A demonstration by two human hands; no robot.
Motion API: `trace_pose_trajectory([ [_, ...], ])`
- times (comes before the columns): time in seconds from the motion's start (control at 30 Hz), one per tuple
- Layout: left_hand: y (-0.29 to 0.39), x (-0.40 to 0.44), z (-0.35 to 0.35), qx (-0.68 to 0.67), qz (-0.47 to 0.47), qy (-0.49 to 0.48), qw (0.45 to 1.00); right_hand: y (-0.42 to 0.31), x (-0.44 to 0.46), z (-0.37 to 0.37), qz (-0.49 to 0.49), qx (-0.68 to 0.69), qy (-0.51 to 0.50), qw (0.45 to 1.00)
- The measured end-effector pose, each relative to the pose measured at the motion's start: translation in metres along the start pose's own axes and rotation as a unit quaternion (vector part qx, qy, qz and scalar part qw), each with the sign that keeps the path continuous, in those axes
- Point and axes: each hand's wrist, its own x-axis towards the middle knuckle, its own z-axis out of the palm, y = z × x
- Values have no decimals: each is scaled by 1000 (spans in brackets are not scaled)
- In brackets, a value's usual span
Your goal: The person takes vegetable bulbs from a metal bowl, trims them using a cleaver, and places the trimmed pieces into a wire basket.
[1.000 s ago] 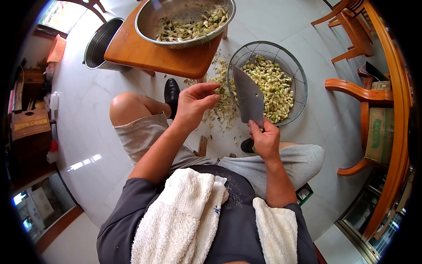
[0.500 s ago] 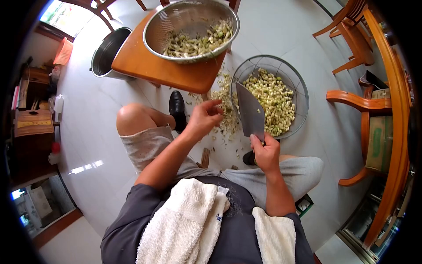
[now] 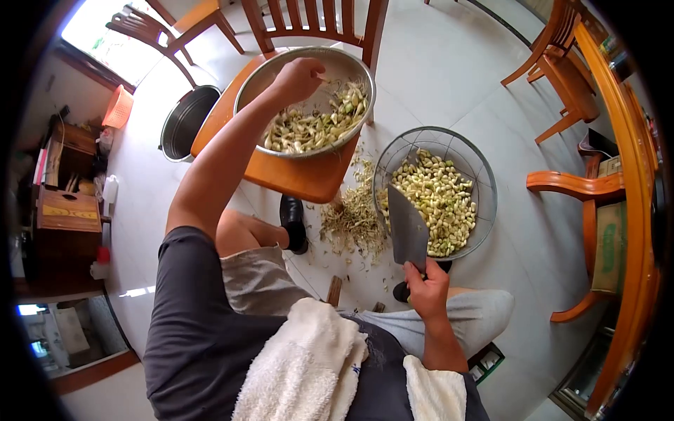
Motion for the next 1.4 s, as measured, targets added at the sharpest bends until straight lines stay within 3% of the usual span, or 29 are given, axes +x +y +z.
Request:
trace_pose_trajectory([
  [0.1, -18, 31, 22, 135, 12, -51, 990, -1, 1, -2, 51, -10, -4, 999],
  [0.33, -30, 41, 44, 216, 35, -82, 972, 8, 6, -2, 58, 8, 2, 998],
  [0.53, -33, 25, 20, -7, 42, -23, 999, 12, 6, -2, 7, -4, -6, 1000],
  [0.57, -17, 16, 7, -159, -110, -67, 979, 11, 6, -2, 6, 1, -3, 1000],
  [0.77, 50, -68, -40, -512, -149, -69, 843, 3, 1, -5, 11, 23, 20, 999],
  [0.87, 79, -124, -35, -591, -169, -110, 781, -5, -3, -5, -71, -14, 41, 997],
  [0.93, 100, -162, -19, -623, -186, -116, 751, -28, -3, -4, -196, -87, 63, 975],
  [0.97, 102, -178, -6, -680, -139, -143, 706, -28, -6, -2, -209, -97, 62, 971],
  [1.0, 113, -194, 7, -651, -182, -115, 728, -27, -7, 1, -247, -90, 70, 962],
  [1.13, 128, -240, 47, -730, -200, -106, 645, -24, -13, 8, -294, -133, 53, 945],
  [1.4, 134, -266, 59, -749, -219, -120, 614, -23, -17, 12, -344, -221, 32, 912],
])
